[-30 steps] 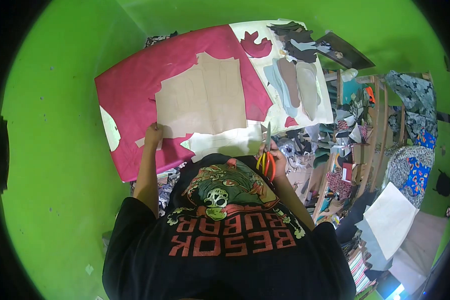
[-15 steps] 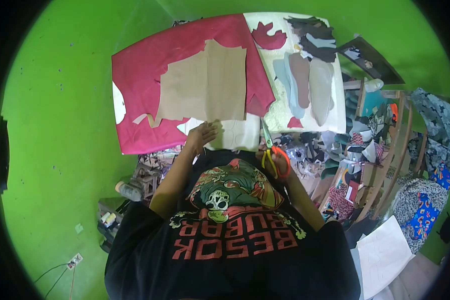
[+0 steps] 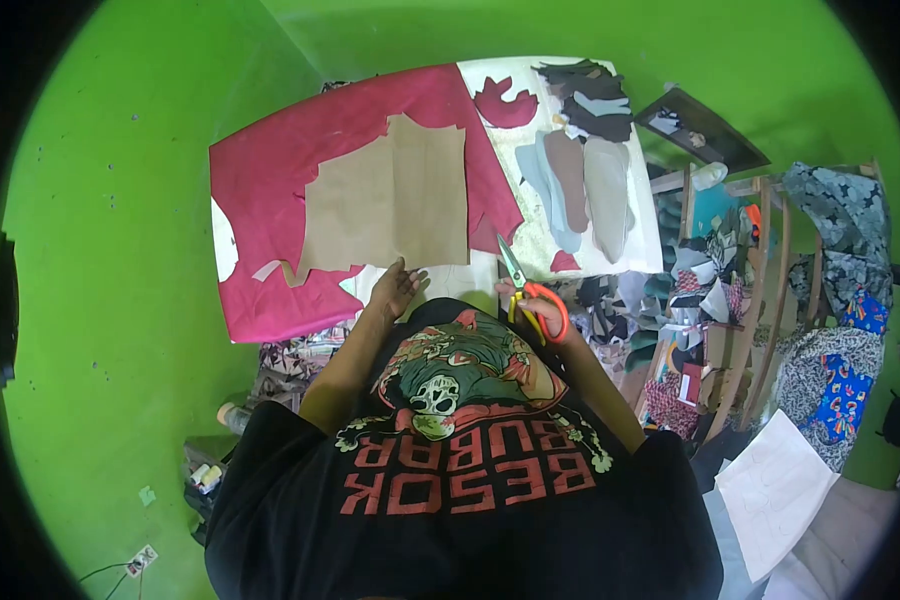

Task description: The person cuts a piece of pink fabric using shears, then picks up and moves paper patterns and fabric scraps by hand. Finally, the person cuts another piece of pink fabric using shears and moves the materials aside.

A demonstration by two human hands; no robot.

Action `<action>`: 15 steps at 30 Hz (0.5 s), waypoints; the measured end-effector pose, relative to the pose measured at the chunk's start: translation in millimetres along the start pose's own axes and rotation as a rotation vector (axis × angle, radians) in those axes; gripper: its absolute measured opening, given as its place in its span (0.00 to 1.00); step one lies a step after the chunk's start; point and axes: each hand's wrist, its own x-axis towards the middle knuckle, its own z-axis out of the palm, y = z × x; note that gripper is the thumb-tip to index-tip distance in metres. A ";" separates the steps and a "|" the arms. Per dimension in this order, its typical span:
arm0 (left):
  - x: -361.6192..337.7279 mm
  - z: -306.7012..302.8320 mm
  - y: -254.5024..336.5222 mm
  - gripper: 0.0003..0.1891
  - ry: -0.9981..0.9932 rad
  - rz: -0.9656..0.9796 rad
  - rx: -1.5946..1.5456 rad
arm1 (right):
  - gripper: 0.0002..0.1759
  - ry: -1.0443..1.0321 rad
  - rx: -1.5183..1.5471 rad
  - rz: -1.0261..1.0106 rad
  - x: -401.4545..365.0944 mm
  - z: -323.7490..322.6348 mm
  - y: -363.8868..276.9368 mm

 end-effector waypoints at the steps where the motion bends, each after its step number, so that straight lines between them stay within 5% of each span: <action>1: 0.2 -1.1 4.8 0.16 -0.084 -0.011 0.048 | 0.31 -0.021 -0.039 -0.015 0.2 -2.6 1.3; 8: 10.8 6.1 10.3 0.18 -0.446 0.030 -0.190 | 0.28 0.117 -0.164 0.129 -10.8 8.7 -16.8; 12: -19.1 24.5 20.5 0.18 -0.421 -0.029 -0.231 | 0.27 0.114 -0.389 0.161 -26.5 27.5 -31.6; 15: -2.4 18.6 11.0 0.16 -0.224 0.029 0.013 | 0.27 0.117 -0.592 0.217 -33.1 29.2 -49.1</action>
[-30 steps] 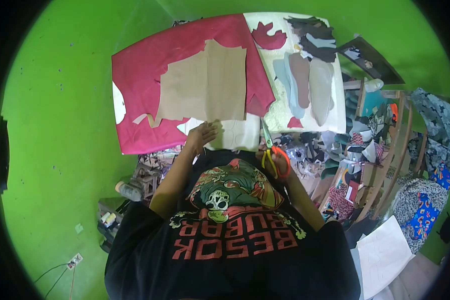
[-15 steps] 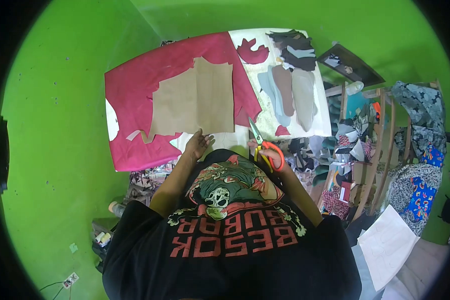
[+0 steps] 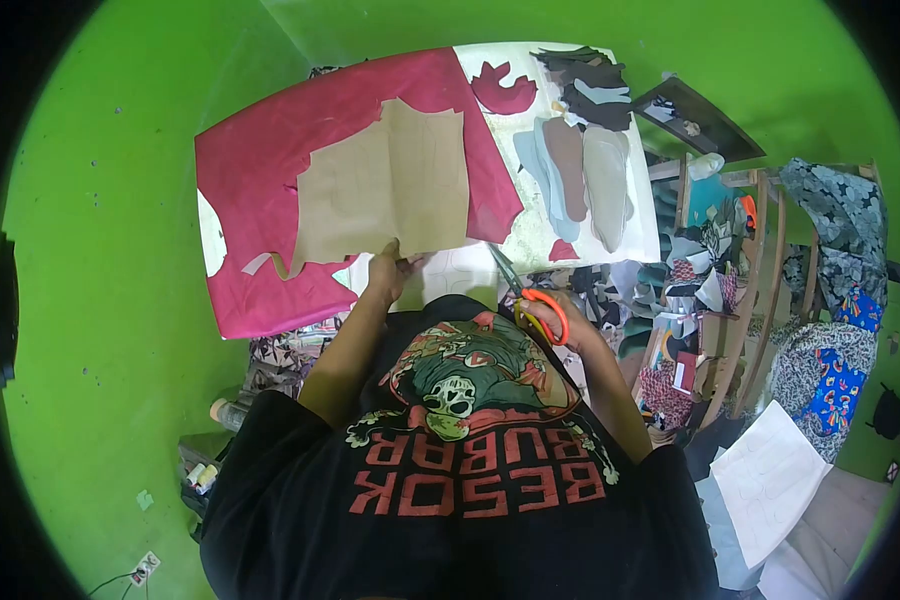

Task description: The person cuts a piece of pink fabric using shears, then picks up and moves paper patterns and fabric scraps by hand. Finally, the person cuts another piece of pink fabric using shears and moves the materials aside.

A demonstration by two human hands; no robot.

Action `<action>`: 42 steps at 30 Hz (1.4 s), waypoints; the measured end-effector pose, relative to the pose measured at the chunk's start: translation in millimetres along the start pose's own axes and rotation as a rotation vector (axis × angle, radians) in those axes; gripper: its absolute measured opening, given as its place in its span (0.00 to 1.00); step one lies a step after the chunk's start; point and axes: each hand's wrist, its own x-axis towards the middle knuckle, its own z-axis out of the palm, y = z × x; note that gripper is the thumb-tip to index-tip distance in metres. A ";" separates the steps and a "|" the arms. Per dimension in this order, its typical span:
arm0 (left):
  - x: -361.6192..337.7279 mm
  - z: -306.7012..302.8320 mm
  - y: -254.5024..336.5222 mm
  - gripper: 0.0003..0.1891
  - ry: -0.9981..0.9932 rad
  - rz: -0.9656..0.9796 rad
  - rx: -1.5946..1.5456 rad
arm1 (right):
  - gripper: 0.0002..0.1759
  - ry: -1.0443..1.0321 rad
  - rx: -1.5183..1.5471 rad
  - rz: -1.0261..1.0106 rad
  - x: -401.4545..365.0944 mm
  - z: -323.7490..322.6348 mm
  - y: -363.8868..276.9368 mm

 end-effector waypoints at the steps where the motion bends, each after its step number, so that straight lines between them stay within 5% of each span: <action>1: -0.4 3.2 -2.9 0.17 0.108 0.117 0.116 | 0.27 0.013 -0.128 0.041 -2.5 -4.3 2.5; 6: -29.2 45.1 -20.6 0.30 0.285 0.592 0.168 | 0.25 -0.049 -0.082 -0.058 7.2 -15.7 41.1; 7: -28.2 48.3 -26.6 0.30 0.300 0.595 0.180 | 0.25 -0.064 -0.069 -0.057 8.3 -13.1 41.9; 9: -26.0 52.4 -38.5 0.31 0.636 0.530 -0.084 | 0.25 -0.123 0.060 0.013 9.3 -9.9 39.7; 15: -29.8 44.9 -43.6 0.17 0.321 0.566 -0.054 | 0.23 -0.182 -0.013 -0.093 24.3 -6.1 42.0; 18: -16.5 42.5 -19.7 0.12 -0.124 0.271 -0.270 | 0.23 -0.194 -0.120 -0.163 32.5 -5.4 45.6; 21: -14.6 41.4 -2.6 0.16 -0.313 0.083 -0.291 | 0.23 -0.113 -0.060 -0.245 28.4 -0.1 47.7; 25: -10.8 42.8 11.3 0.20 -0.282 -0.075 -0.073 | 0.23 -0.099 0.141 -0.151 20.3 4.3 39.7; 29: 1.7 40.3 0.4 0.24 -0.262 0.076 0.030 | 0.24 -0.082 0.401 -0.060 29.9 15.1 40.4; 34: -4.4 62.0 -8.9 0.23 -0.248 0.122 -0.049 | 0.29 -0.061 0.062 -0.063 51.3 42.0 29.6; 42: -6.1 64.6 -21.9 0.26 -0.119 0.240 0.170 | 0.31 -0.141 0.114 -0.191 109.3 84.0 68.5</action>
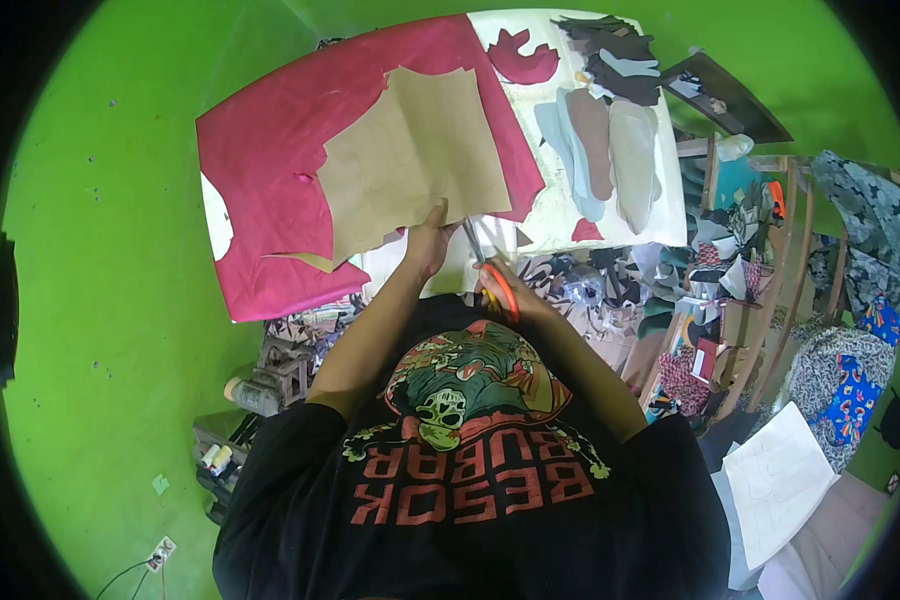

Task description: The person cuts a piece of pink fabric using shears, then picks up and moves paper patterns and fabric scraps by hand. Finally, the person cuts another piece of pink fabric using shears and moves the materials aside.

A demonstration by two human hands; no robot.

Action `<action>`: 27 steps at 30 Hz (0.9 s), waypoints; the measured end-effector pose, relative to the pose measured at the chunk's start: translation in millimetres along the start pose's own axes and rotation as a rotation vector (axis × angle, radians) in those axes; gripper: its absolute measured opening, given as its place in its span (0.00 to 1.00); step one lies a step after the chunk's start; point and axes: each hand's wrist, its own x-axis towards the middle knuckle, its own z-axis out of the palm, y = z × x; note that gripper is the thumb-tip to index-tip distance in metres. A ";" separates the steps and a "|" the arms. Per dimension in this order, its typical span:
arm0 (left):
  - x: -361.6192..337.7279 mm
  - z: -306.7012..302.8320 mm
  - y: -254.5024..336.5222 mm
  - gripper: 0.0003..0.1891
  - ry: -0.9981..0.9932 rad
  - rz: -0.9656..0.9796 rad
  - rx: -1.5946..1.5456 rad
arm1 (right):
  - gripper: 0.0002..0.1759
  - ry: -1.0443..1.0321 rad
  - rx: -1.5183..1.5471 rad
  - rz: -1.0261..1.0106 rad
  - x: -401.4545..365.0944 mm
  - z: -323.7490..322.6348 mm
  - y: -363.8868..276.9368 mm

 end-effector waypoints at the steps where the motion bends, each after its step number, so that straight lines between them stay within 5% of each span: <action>1: 0.6 -5.8 -4.1 0.26 -0.020 0.035 0.042 | 0.31 -0.006 0.012 0.005 2.6 -1.0 1.0; 5: -10.6 -10.7 -2.6 0.25 0.082 0.112 0.200 | 0.31 -0.106 0.139 0.082 13.2 -8.0 -8.6; 8: -17.4 -25.8 -4.6 0.20 0.068 -0.026 0.299 | 0.32 -0.130 -0.018 0.031 16.8 -7.7 -22.0; 10: -24.4 -27.9 -6.9 0.09 0.028 0.028 0.336 | 0.32 -0.129 -0.015 0.005 16.8 -6.2 -24.7; 13: -32.9 -28.8 -5.7 0.05 -0.035 -0.032 0.131 | 0.32 -0.086 -0.034 -0.030 16.4 0.7 -25.3; 20: -29.3 -37.2 -10.4 0.09 -0.078 -0.153 -0.011 | 0.31 -0.067 0.052 -0.014 23.4 13.3 -15.0; 27: -35.8 -24.8 -11.0 0.06 0.011 -0.037 0.131 | 0.31 -0.143 0.168 0.004 12.6 9.4 -10.4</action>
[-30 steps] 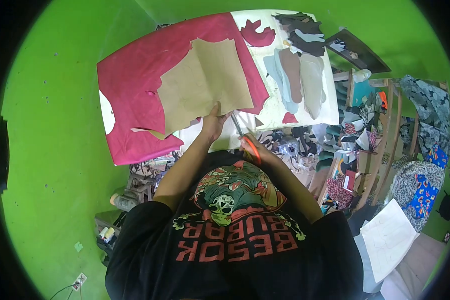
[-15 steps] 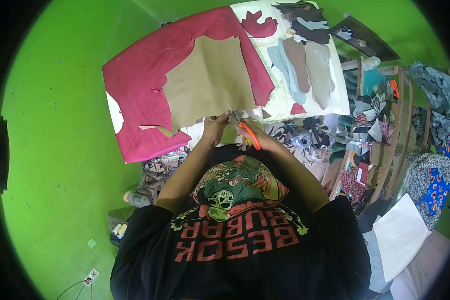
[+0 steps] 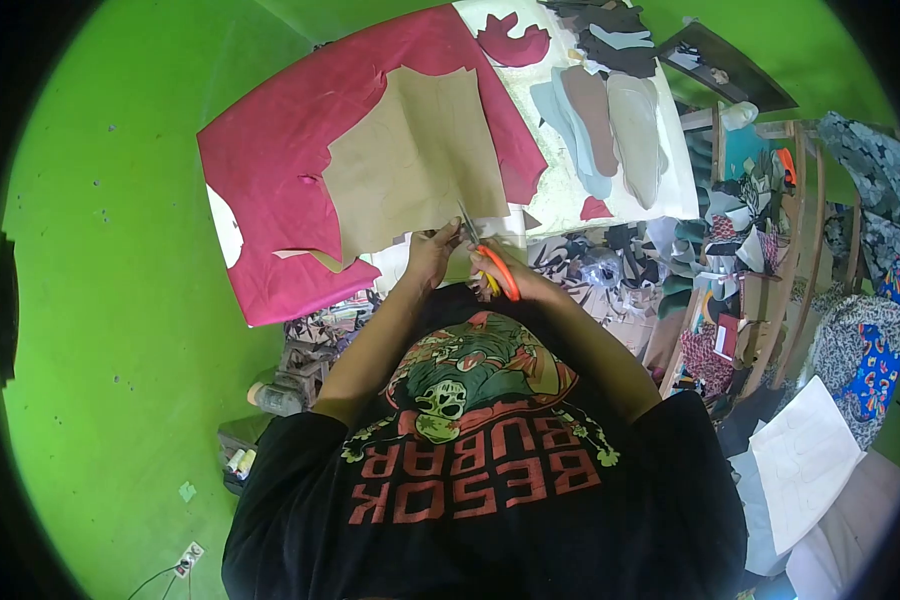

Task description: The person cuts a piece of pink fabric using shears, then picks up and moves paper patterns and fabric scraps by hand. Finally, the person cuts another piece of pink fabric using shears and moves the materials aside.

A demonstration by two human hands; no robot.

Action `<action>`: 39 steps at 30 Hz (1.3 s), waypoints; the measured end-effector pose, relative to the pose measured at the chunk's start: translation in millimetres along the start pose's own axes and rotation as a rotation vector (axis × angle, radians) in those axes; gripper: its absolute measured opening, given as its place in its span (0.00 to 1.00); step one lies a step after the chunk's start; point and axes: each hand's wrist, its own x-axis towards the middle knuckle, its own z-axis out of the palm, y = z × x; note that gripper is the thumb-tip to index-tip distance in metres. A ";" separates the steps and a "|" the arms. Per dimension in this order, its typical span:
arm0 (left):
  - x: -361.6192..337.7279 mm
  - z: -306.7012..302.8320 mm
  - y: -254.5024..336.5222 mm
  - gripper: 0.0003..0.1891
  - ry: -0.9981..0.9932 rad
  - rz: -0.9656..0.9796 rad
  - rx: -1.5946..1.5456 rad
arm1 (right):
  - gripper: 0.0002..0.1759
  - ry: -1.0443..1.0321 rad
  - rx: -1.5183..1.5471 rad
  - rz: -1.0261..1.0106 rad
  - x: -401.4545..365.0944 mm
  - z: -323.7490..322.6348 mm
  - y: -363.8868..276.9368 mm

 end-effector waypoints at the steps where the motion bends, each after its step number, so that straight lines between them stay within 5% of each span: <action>1: 1.0 -2.0 -1.5 0.06 -0.004 -0.008 0.023 | 0.30 0.020 -0.031 0.003 -1.3 0.5 -3.2; 11: 7.8 -15.8 -10.7 0.09 -0.023 -0.062 0.014 | 0.31 0.081 -0.126 -0.041 5.7 10.8 -19.1; 17: 4.5 -21.0 -7.5 0.16 -0.009 -0.177 -0.290 | 0.29 0.088 -0.287 -0.010 1.5 3.6 -6.5; 20: 17.3 -37.6 -9.6 0.18 0.122 -0.127 -0.332 | 0.29 0.050 -0.346 0.147 -14.7 -1.8 -11.2; 23: 13.7 -35.1 6.8 0.19 0.051 -0.050 -0.254 | 0.34 0.105 -0.313 -0.104 -32.2 -4.5 9.7; 26: 12.1 -39.7 11.2 0.20 0.072 -0.008 -0.258 | 0.29 0.153 -0.139 0.094 -43.6 -7.0 10.2; 29: 21.6 -47.5 15.0 0.22 0.120 0.162 -0.386 | 0.29 0.153 -0.090 -0.011 -41.1 -18.6 26.4; 36: 5.4 2.8 0.2 0.24 0.197 0.174 -0.086 | 0.28 0.191 -0.057 0.092 -33.3 -29.1 26.1; 39: 25.9 -9.1 -11.3 0.24 0.131 0.136 -0.357 | 0.29 0.247 -0.114 0.181 -30.1 -26.4 10.8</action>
